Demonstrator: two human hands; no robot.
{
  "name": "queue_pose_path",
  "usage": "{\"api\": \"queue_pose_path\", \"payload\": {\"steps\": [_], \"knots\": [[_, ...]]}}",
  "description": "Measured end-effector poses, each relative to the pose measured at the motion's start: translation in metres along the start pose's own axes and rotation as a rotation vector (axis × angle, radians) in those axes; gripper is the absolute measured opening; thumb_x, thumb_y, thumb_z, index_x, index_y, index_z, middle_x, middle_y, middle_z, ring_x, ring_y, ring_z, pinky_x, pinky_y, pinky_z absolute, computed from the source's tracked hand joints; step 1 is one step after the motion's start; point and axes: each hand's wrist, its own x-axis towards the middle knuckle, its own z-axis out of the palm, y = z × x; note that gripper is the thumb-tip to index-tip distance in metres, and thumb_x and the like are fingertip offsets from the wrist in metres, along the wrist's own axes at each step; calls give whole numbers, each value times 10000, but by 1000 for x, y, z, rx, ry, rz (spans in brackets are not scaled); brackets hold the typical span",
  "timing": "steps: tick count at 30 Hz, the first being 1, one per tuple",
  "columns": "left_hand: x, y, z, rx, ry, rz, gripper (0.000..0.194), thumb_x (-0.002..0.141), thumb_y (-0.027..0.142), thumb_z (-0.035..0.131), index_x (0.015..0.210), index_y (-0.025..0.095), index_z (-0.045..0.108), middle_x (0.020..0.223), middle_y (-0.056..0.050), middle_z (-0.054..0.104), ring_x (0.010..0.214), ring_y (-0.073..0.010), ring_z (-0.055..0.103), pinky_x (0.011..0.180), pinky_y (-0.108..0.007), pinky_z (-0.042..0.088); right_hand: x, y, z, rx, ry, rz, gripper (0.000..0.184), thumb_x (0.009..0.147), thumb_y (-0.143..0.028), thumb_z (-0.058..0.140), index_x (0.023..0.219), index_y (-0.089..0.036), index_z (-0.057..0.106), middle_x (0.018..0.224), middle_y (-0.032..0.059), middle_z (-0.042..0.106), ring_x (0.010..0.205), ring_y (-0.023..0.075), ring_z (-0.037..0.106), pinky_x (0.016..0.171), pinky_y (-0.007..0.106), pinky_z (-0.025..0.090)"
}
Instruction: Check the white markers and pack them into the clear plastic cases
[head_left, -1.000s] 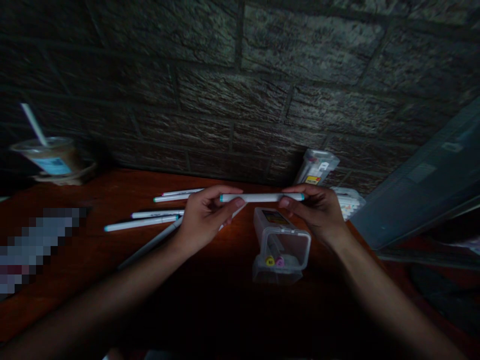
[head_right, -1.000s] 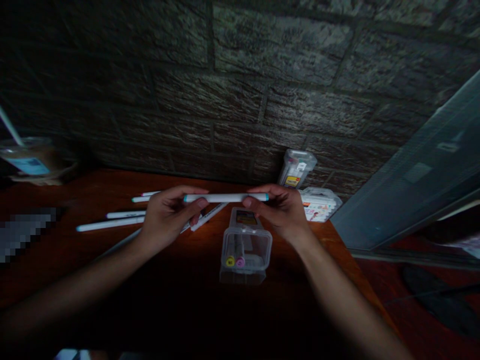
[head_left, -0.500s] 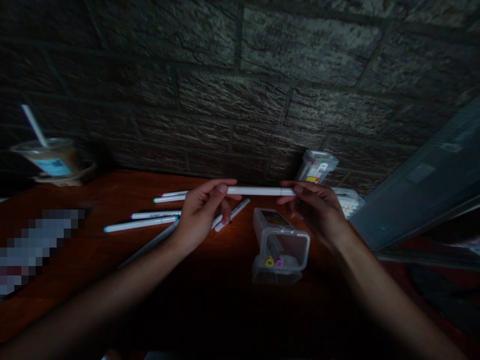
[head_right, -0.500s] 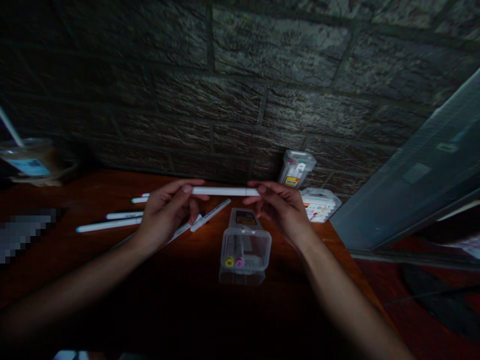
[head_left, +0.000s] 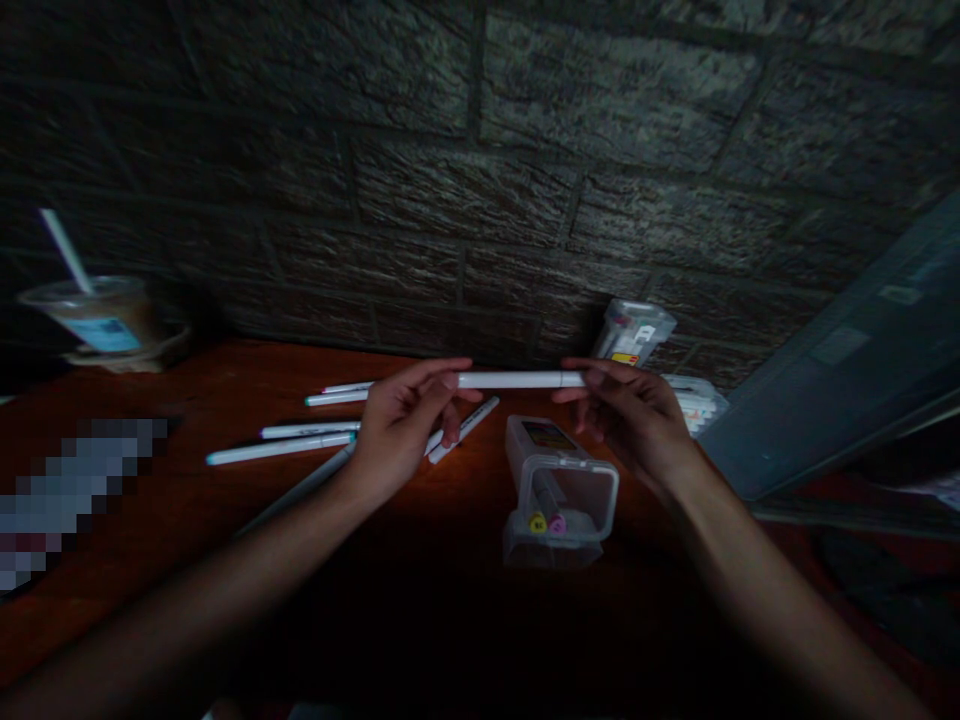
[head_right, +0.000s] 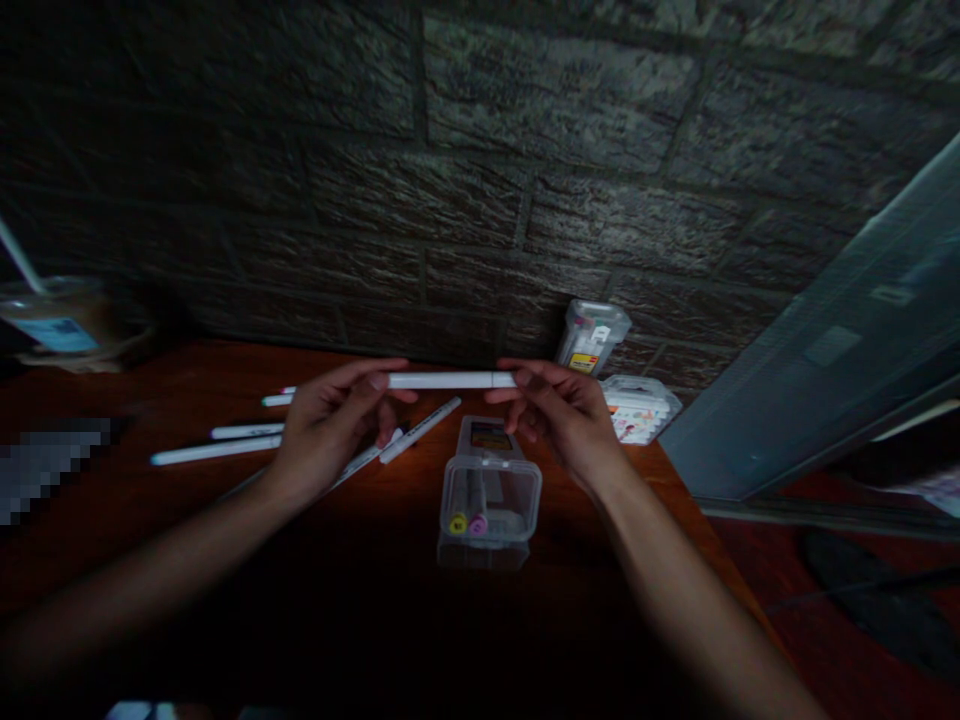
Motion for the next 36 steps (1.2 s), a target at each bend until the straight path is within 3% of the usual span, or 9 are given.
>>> {"api": "queue_pose_path", "payload": {"steps": [8, 11, 17, 23, 30, 36], "knots": [[-2, 2, 4, 130, -13, 7, 214, 861, 295, 802, 1031, 170, 766, 702, -26, 755, 436, -76, 555, 409, -188, 449, 1, 6, -2, -71, -6, -55, 241, 791, -351, 887, 995, -235, 834, 784, 51, 820, 478, 127, 646, 388, 235, 398], [-3, 0, 4, 180, -30, 10, 177, 835, 289, 821, 948, 171, 753, 666, -18, 729, 432, -84, 554, 395, -192, 435, 1, 8, -2, -144, -1, -78, 225, 755, -342, 918, 931, -231, 833, 667, 20, 781, 433, 112, 594, 374, 235, 380], [-4, -2, 2, 257, -35, 14, 187, 799, 285, 851, 901, 173, 741, 637, -4, 697, 451, -88, 555, 399, -189, 418, 0, 12, -4, -212, 7, -135, 180, 715, -285, 944, 839, -238, 823, 654, 3, 767, 530, 132, 652, 511, 265, 525], [-1, 0, 2, 190, -26, 17, 171, 864, 293, 795, 972, 171, 745, 568, 17, 664, 445, -94, 561, 428, -196, 438, 2, 11, -4, -144, 14, -103, 159, 781, -311, 896, 900, -229, 830, 682, 21, 783, 508, 115, 636, 441, 228, 440], [2, 1, 1, 31, -12, 7, 205, 912, 318, 753, 1055, 171, 747, 862, -57, 793, 453, -76, 569, 436, -210, 472, 2, 4, 0, -49, 23, -48, 218, 795, -353, 861, 963, -217, 837, 782, 62, 821, 527, 137, 673, 430, 237, 434], [2, 0, 0, -47, 2, -57, 231, 947, 339, 698, 1102, 179, 761, 958, -102, 807, 463, -89, 578, 426, -232, 485, 3, 2, -1, -14, 32, -5, 234, 820, -351, 787, 988, -191, 824, 824, 95, 832, 525, 154, 678, 409, 246, 429]]}}
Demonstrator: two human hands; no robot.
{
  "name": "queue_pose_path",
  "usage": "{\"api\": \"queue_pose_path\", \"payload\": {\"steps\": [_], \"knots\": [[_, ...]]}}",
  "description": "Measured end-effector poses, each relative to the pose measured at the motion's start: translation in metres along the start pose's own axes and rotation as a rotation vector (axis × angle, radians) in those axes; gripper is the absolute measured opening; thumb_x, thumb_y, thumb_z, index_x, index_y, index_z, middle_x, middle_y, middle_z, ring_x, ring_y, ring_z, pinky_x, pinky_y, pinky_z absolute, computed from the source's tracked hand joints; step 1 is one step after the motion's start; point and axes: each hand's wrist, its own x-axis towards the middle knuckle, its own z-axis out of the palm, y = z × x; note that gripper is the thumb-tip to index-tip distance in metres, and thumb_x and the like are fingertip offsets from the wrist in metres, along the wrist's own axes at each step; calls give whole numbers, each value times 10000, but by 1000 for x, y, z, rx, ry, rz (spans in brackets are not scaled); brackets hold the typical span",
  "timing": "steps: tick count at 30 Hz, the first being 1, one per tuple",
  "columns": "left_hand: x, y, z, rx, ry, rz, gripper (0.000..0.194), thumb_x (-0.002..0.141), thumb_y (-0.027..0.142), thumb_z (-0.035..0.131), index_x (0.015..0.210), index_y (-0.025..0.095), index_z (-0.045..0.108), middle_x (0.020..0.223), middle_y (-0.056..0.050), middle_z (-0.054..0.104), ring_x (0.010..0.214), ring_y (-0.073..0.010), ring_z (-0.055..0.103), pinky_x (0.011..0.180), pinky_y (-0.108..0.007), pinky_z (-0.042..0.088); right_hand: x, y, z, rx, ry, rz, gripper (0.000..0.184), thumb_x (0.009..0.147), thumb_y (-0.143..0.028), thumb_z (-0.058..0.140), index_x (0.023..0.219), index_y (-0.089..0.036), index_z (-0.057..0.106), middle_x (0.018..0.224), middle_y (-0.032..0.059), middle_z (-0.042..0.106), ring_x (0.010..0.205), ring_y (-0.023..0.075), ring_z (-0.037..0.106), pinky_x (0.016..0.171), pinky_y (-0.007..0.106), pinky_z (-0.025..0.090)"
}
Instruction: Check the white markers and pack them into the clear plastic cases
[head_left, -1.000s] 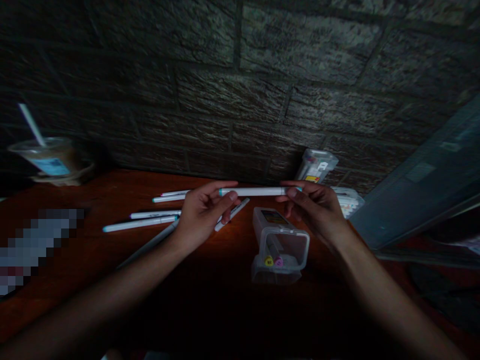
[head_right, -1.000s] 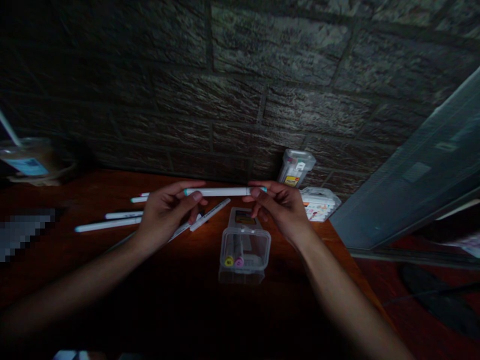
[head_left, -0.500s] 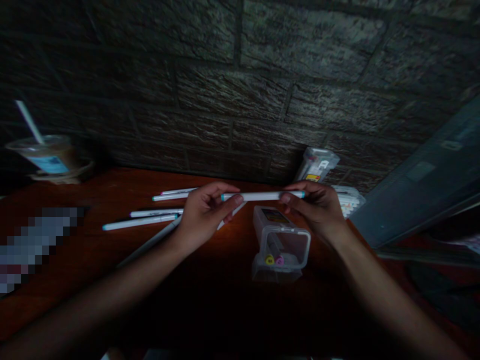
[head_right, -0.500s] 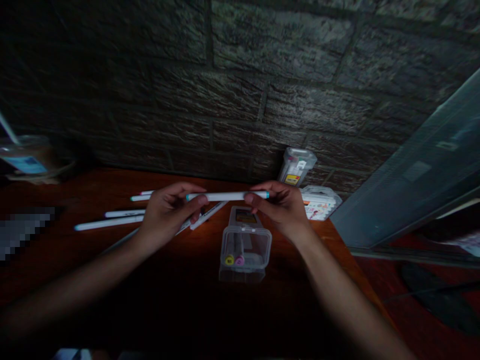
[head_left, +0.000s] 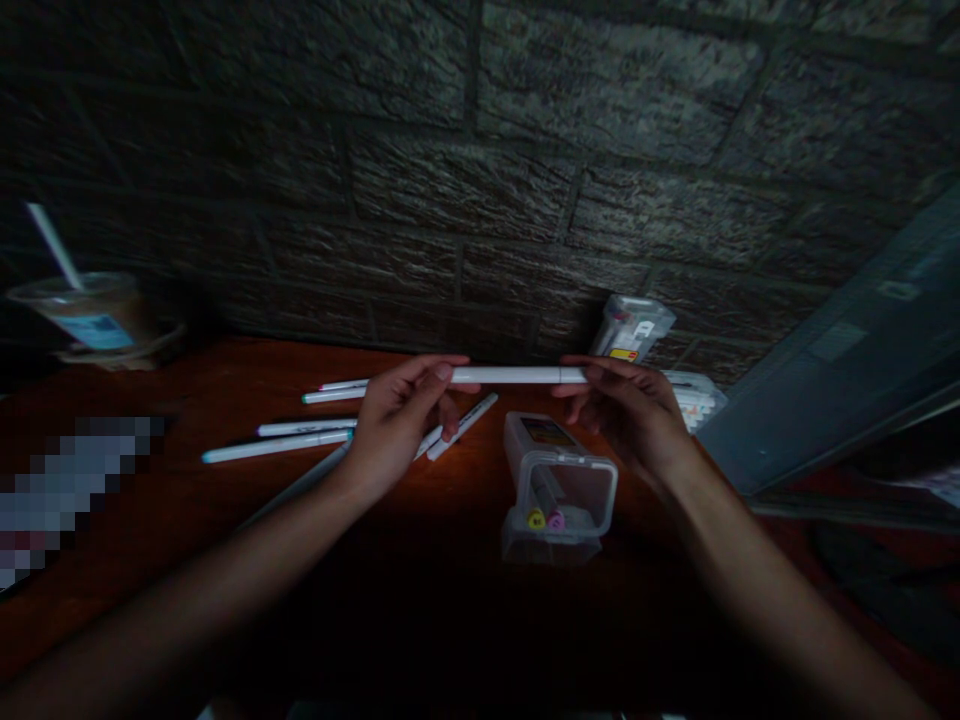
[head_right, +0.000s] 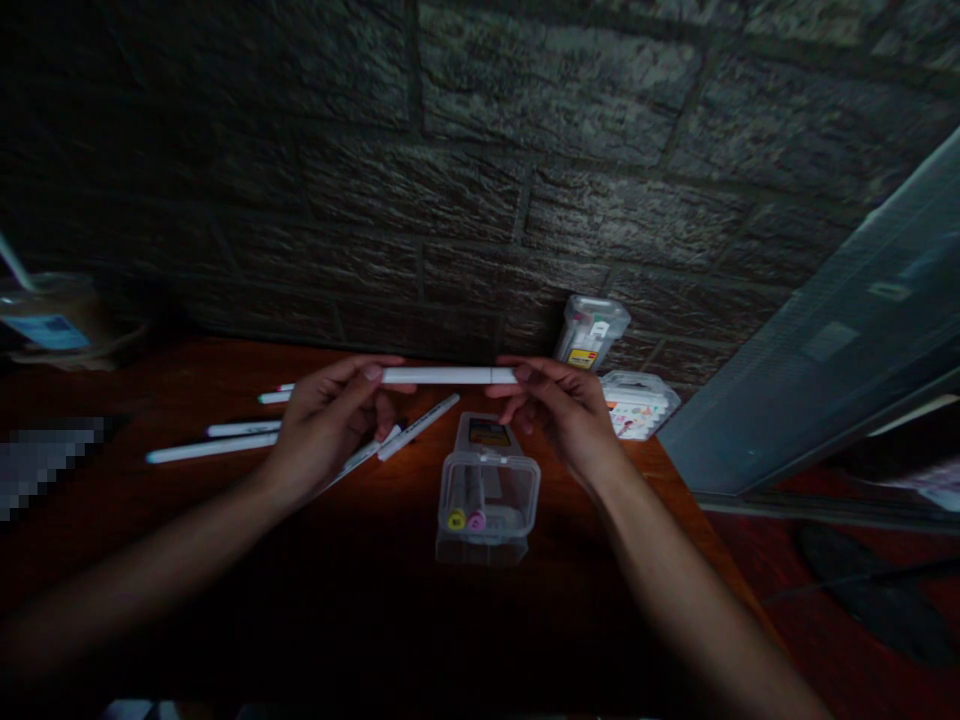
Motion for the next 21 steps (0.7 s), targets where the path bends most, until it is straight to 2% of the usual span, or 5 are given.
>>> {"api": "queue_pose_path", "payload": {"steps": [6, 13, 21], "knots": [[-1, 2, 0, -52, 11, -44, 286, 964, 359, 668, 1156, 160, 743, 995, -119, 800, 469, -98, 584, 411, -248, 490, 0, 0, -3, 64, -5, 42, 273, 832, -287, 712, 1047, -151, 810, 844, 117, 836, 541, 165, 707, 419, 237, 459], [0, 0, -1, -39, -8, -28, 287, 965, 376, 681, 1157, 169, 733, 922, -99, 803, 454, -99, 586, 405, -237, 488, 1, 2, -4, 53, -4, 39, 253, 835, -292, 700, 1024, -155, 798, 827, 114, 834, 541, 171, 713, 417, 242, 466], [-1, 0, 1, 117, -22, 47, 238, 877, 310, 793, 1078, 187, 757, 812, -54, 797, 435, -83, 575, 395, -204, 465, 1, 4, -1, 4, -16, -1, 235, 801, -384, 843, 915, -183, 798, 789, 89, 824, 536, 164, 713, 400, 232, 456]]}}
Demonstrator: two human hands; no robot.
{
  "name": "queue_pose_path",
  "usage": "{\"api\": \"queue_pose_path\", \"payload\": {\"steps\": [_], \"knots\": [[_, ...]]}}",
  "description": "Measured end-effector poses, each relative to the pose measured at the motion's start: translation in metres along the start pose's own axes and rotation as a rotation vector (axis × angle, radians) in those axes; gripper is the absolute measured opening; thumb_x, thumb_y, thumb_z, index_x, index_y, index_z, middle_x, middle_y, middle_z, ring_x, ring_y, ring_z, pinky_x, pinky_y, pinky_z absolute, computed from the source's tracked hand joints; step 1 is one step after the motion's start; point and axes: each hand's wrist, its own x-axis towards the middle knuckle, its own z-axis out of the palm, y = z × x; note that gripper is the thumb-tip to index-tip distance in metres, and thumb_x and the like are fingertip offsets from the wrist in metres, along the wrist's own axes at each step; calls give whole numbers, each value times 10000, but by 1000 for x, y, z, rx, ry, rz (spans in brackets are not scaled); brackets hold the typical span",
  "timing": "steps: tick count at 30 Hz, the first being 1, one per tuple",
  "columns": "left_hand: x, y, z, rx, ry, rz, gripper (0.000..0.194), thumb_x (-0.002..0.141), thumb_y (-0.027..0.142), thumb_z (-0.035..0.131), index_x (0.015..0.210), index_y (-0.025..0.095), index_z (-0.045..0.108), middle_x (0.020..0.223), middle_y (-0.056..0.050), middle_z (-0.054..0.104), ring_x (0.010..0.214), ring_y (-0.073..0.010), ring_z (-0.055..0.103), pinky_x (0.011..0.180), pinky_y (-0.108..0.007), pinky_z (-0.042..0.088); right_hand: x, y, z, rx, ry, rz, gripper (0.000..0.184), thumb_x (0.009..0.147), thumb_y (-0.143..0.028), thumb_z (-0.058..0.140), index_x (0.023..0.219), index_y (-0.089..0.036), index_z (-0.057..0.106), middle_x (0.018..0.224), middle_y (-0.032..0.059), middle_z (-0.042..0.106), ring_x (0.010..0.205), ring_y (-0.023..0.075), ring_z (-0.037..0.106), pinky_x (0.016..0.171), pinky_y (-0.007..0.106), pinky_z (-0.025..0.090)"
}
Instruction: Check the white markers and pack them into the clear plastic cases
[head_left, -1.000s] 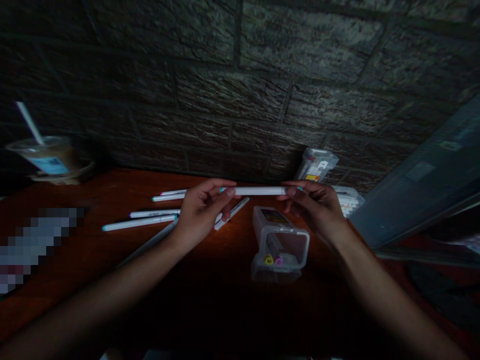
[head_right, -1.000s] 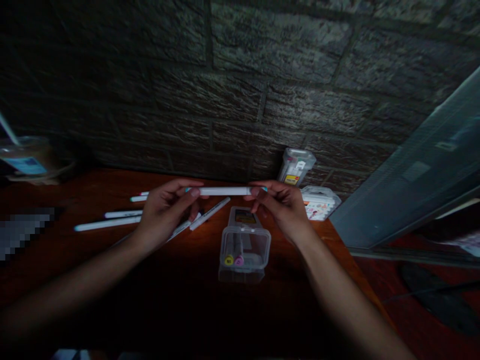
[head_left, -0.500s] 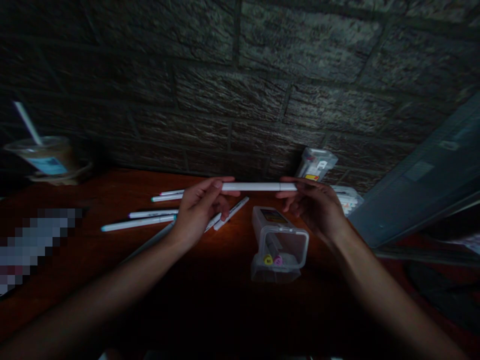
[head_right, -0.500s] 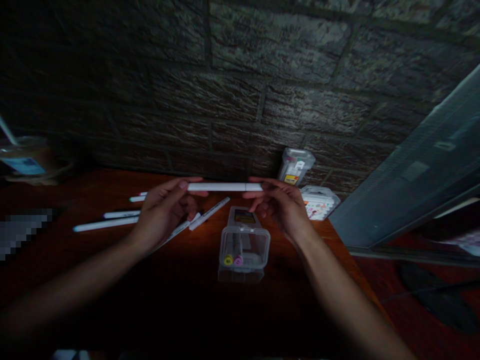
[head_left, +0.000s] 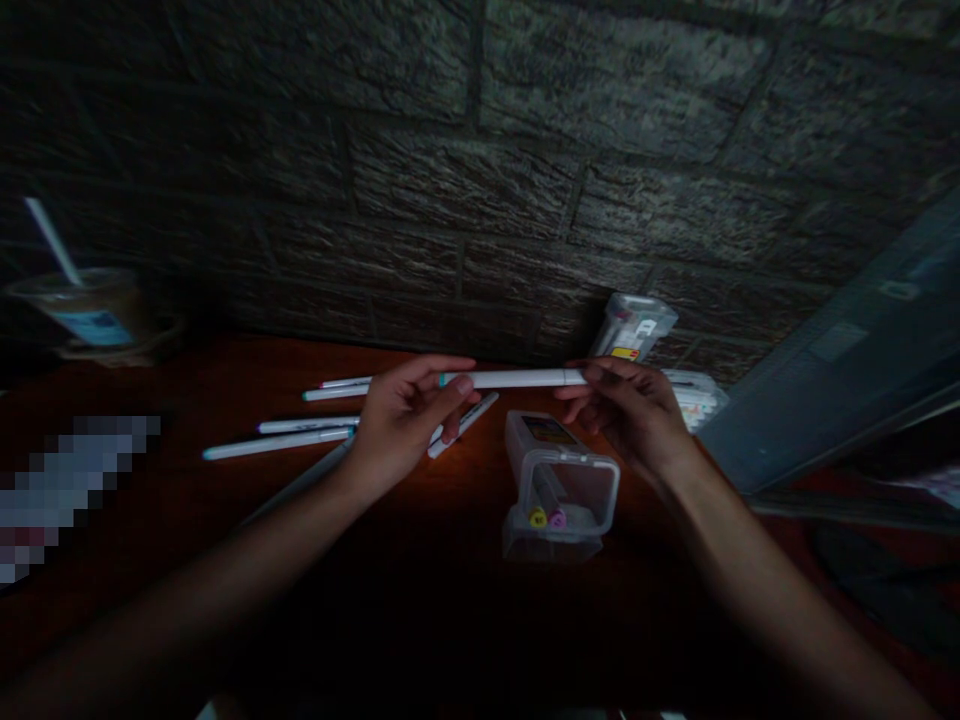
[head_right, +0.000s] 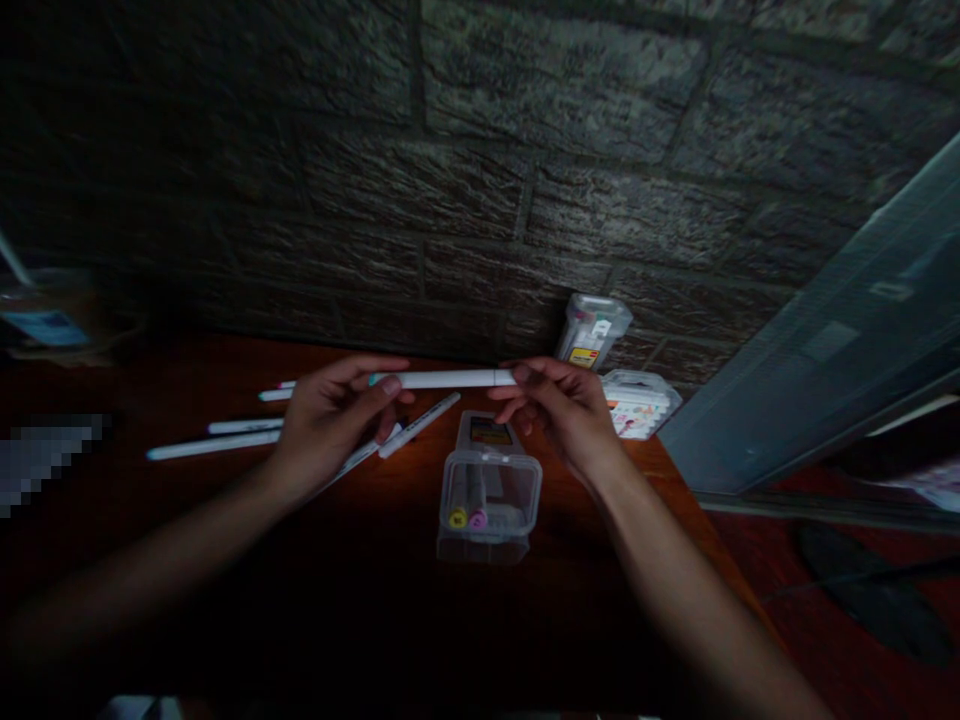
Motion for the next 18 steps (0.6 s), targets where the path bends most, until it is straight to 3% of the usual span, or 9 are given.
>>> {"api": "queue_pose_path", "payload": {"steps": [7, 13, 18], "knots": [[-4, -3, 0, 134, -15, 24, 197, 795, 252, 850, 964, 178, 781, 598, 8, 694, 397, -81, 535, 369, -185, 415, -1, 5, -1, -41, -28, -51, 195, 732, -321, 933, 839, -212, 813, 666, 35, 790, 477, 134, 670, 377, 206, 436], [-7, -6, 1, 236, -4, 103, 181, 787, 274, 867, 910, 167, 789, 611, 4, 692, 456, -93, 566, 404, -183, 419, -3, 9, -1, -107, -23, -89, 224, 709, -307, 954, 812, -210, 781, 608, 18, 767, 416, 111, 587, 384, 224, 440], [-6, -6, 0, 262, 5, 103, 200, 824, 278, 838, 982, 162, 795, 597, 6, 689, 455, -87, 565, 412, -177, 411, -2, 10, 0, -115, -18, -102, 189, 737, -274, 936, 846, -215, 793, 608, 7, 762, 435, 92, 593, 403, 197, 437]]}}
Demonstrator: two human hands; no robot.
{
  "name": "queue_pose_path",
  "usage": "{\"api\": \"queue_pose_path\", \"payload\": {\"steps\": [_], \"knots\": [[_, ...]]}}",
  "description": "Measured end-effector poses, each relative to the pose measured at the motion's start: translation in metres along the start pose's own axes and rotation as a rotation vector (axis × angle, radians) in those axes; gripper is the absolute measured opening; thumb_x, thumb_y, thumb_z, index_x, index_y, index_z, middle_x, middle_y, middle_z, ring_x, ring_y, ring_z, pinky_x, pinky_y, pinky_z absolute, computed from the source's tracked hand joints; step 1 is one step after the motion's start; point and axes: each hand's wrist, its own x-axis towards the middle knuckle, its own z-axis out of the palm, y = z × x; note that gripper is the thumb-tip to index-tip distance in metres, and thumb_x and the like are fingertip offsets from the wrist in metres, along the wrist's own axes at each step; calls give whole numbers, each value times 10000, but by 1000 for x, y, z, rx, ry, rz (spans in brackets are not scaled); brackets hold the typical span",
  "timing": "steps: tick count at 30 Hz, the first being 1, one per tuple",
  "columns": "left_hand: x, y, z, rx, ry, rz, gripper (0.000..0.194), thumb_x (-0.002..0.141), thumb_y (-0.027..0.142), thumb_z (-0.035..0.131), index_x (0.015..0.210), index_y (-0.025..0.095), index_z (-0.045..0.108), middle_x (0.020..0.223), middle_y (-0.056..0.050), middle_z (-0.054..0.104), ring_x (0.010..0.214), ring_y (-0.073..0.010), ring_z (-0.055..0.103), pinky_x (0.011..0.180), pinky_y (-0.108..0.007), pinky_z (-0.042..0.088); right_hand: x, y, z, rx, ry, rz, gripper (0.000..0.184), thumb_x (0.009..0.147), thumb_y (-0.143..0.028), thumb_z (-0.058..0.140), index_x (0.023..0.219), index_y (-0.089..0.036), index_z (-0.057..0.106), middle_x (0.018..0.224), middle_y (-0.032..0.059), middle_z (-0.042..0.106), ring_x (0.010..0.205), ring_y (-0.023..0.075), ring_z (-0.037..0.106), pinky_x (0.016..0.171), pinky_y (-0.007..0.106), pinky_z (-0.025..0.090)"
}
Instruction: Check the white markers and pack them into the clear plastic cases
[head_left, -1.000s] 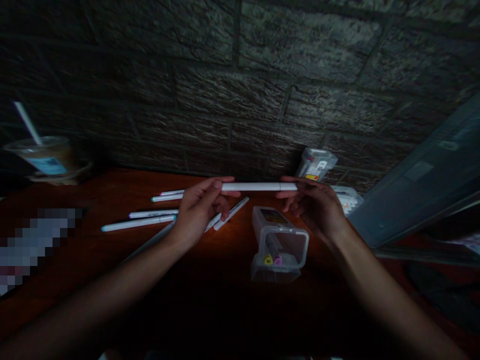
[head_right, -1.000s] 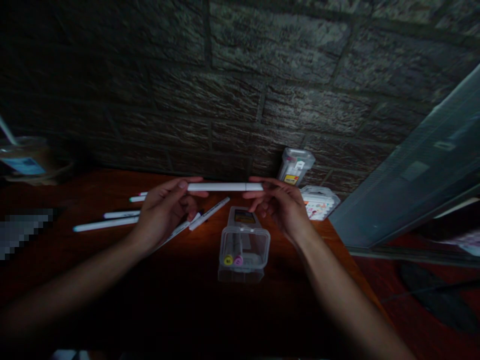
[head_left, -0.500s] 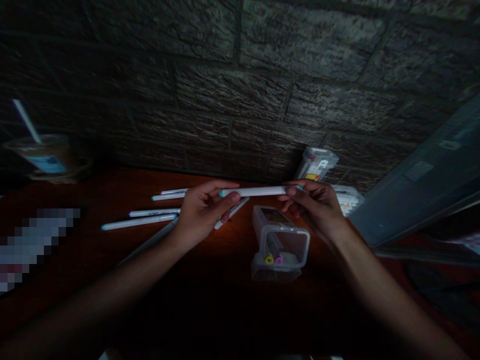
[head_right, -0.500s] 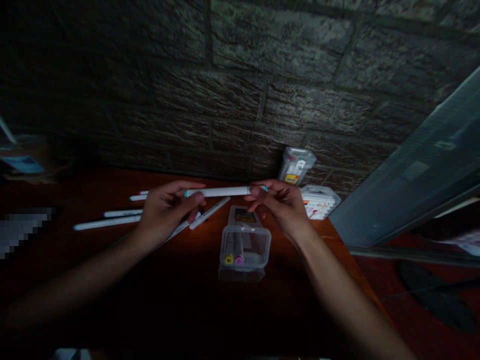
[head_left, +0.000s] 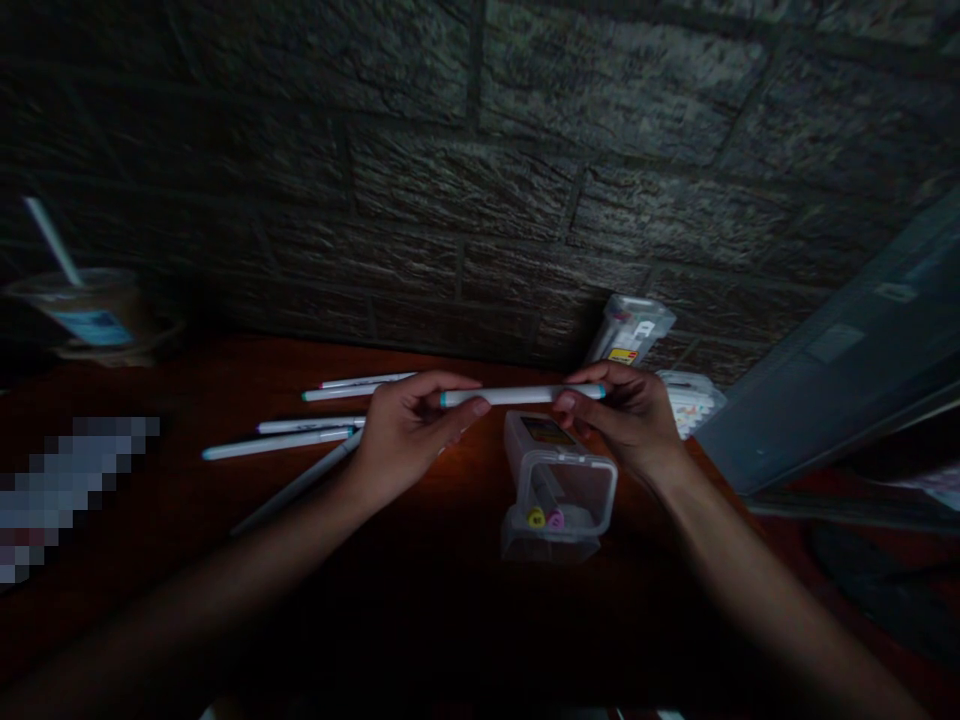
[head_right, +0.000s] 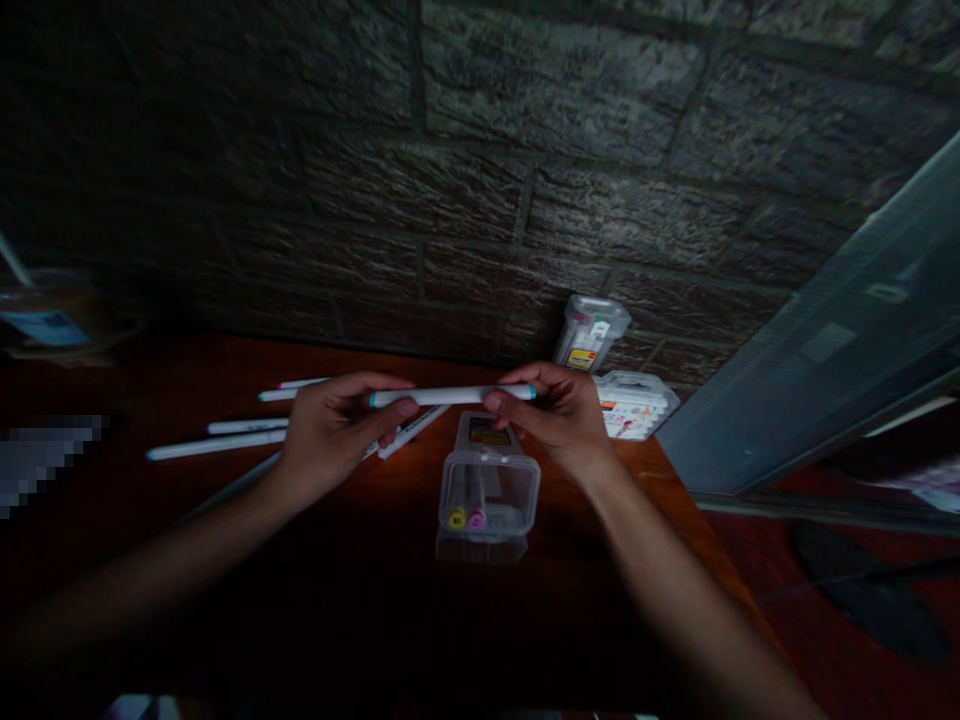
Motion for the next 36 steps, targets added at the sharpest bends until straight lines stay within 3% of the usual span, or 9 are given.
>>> {"api": "queue_pose_path", "payload": {"steps": [6, 14, 23, 36], "knots": [[5, 3, 0, -91, 20, -4, 166, 896, 239, 758, 1040, 159, 772, 540, 38, 655, 428, -75, 564, 428, -168, 446, 2, -1, 0, 88, 3, 31, 167, 780, -318, 896, 877, -209, 814, 751, 47, 816, 514, 133, 688, 414, 212, 477], [8, 2, -2, -281, 33, -76, 232, 945, 327, 711, 1104, 167, 767, 879, -53, 783, 452, -77, 594, 414, -217, 473, 2, -7, -1, 161, -3, 90, 228, 828, -358, 835, 982, -189, 827, 805, 78, 830, 522, 141, 703, 419, 213, 471], [8, 1, -3, -414, 33, -161, 282, 970, 362, 678, 1146, 158, 761, 928, -90, 793, 464, -96, 600, 413, -236, 487, 4, -11, 0, 250, 6, 150, 228, 823, -292, 764, 992, -145, 804, 800, 111, 833, 497, 168, 715, 390, 218, 471], [9, 1, -1, -281, 13, -125, 223, 887, 281, 773, 1083, 175, 774, 830, -53, 794, 452, -71, 576, 426, -198, 468, 3, -10, 1, 181, 19, 105, 225, 794, -332, 854, 956, -181, 815, 814, 89, 834, 531, 161, 729, 415, 219, 481]]}}
